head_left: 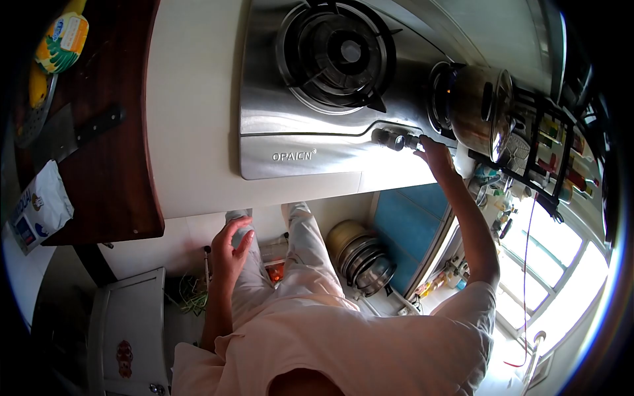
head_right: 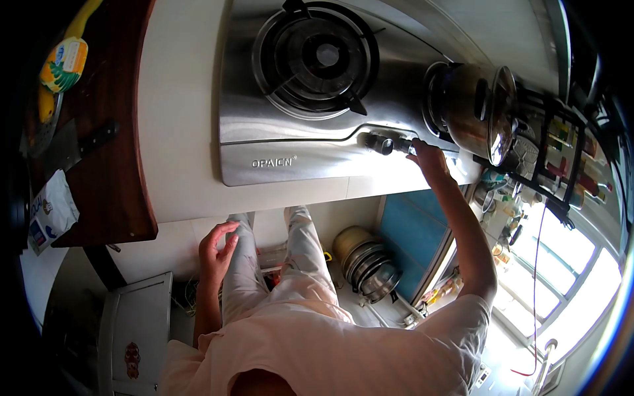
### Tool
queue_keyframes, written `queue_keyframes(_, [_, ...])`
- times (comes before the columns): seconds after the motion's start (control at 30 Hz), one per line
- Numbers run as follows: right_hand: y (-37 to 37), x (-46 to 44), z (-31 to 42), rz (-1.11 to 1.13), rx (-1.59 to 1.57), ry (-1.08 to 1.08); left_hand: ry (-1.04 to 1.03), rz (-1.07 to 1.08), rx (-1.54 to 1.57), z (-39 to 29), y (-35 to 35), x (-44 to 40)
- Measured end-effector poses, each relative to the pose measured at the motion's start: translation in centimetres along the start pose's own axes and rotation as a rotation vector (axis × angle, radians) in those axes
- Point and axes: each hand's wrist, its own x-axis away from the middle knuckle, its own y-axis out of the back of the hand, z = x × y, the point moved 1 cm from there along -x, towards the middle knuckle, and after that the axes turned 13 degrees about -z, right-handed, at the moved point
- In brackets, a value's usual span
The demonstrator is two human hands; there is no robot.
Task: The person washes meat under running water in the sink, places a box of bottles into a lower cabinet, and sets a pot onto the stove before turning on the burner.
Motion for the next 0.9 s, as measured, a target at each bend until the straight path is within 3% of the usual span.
queue_keyframes(0.17, [-0.2, 0.0, -0.2, 0.071, 0.043, -0.059, -0.005, 0.023, -0.013, -0.2, -0.3, 0.1])
queue_keyframes(0.7, [0.1, 1.1, -0.5, -0.117, -0.039, 0.064, 0.078, 0.04, -0.103, 0.2, 1.0, 0.6])
queue_keyframes(0.9, [0.4, 1.6, 0.4, -0.122, -0.047, -0.062, 0.077, 0.038, -0.082, -0.3, 1.1, 0.5])
